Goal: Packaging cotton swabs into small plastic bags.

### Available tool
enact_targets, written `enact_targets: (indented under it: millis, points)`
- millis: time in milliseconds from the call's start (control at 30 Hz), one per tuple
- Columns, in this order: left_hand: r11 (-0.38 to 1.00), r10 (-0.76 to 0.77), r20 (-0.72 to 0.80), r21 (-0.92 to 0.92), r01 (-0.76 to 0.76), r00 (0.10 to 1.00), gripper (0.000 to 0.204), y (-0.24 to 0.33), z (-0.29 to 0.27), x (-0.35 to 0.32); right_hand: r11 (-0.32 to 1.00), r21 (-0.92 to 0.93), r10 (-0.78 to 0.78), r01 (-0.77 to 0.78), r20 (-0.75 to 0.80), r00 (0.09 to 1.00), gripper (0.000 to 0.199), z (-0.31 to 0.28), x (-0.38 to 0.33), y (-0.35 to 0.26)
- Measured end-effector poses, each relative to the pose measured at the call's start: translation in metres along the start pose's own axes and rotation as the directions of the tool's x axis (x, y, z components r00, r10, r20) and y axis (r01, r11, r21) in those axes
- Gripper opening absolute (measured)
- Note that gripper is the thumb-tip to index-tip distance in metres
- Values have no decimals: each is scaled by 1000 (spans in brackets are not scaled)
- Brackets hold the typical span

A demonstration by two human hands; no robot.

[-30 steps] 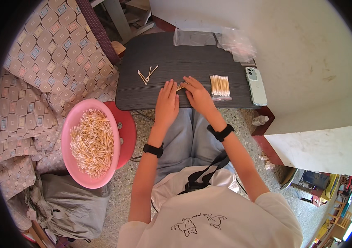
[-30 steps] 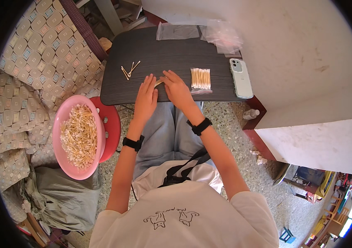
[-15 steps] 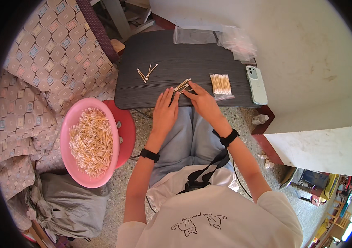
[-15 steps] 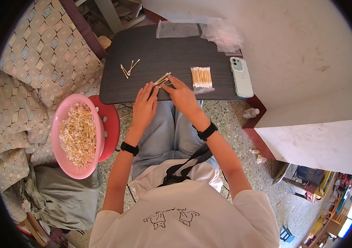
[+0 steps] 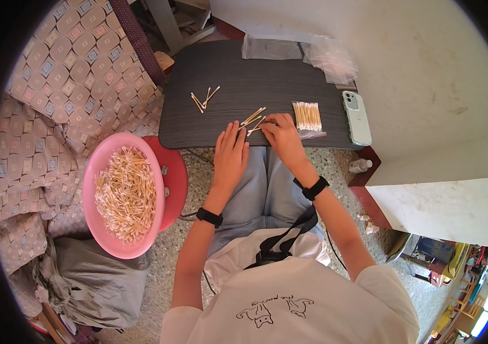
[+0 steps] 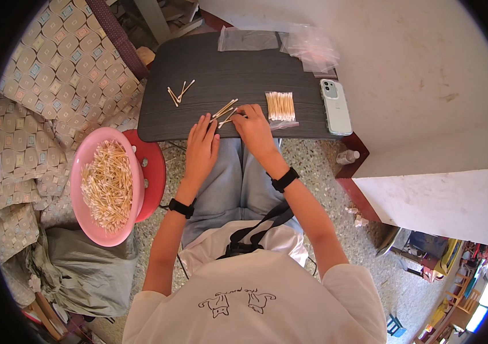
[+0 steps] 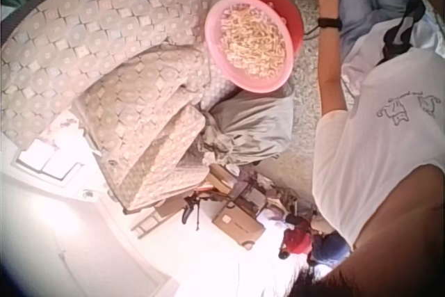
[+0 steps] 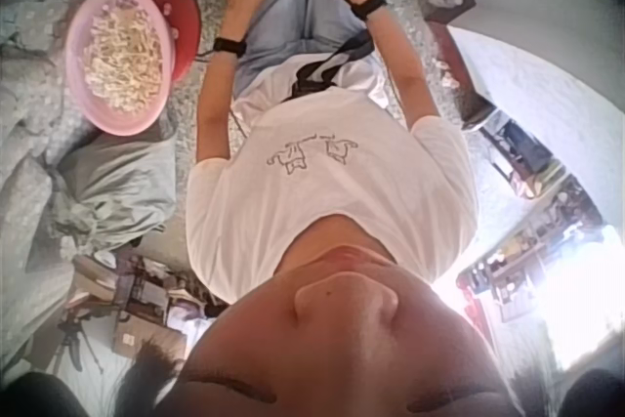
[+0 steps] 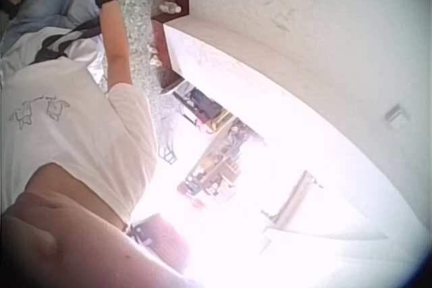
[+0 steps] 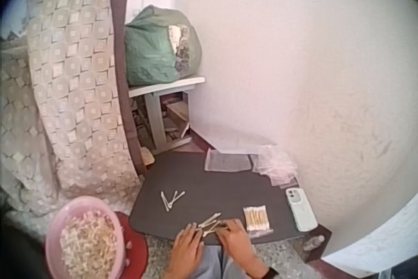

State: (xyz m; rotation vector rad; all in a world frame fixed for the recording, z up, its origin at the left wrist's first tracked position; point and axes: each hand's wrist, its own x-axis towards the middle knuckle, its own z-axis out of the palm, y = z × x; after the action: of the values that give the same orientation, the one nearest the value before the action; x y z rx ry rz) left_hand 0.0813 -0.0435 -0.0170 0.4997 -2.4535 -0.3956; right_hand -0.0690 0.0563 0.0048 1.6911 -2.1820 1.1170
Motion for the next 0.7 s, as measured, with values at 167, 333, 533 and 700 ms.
enact_targets:
  millis: [167,333,533,700]
  points:
    - [994,-107,-98,-34,104,989,36,8,3,14,999,-1,-44,44,-3,999,9,5,8,7]
    - [976,-194,-102,-125,181,976,32,-1,4,29,989,-123,-91,83,-56,994,10,8,7,9]
    - [963,-199,-140,-212,167,970,30,-16,9,34,1000,-28,11,-13,-52,999,18,18,7,3]
    - [773,-421,-71,-549,317,904,38,-10,18,37,990,-12,137,-141,-144,980,36,26,20,-8]
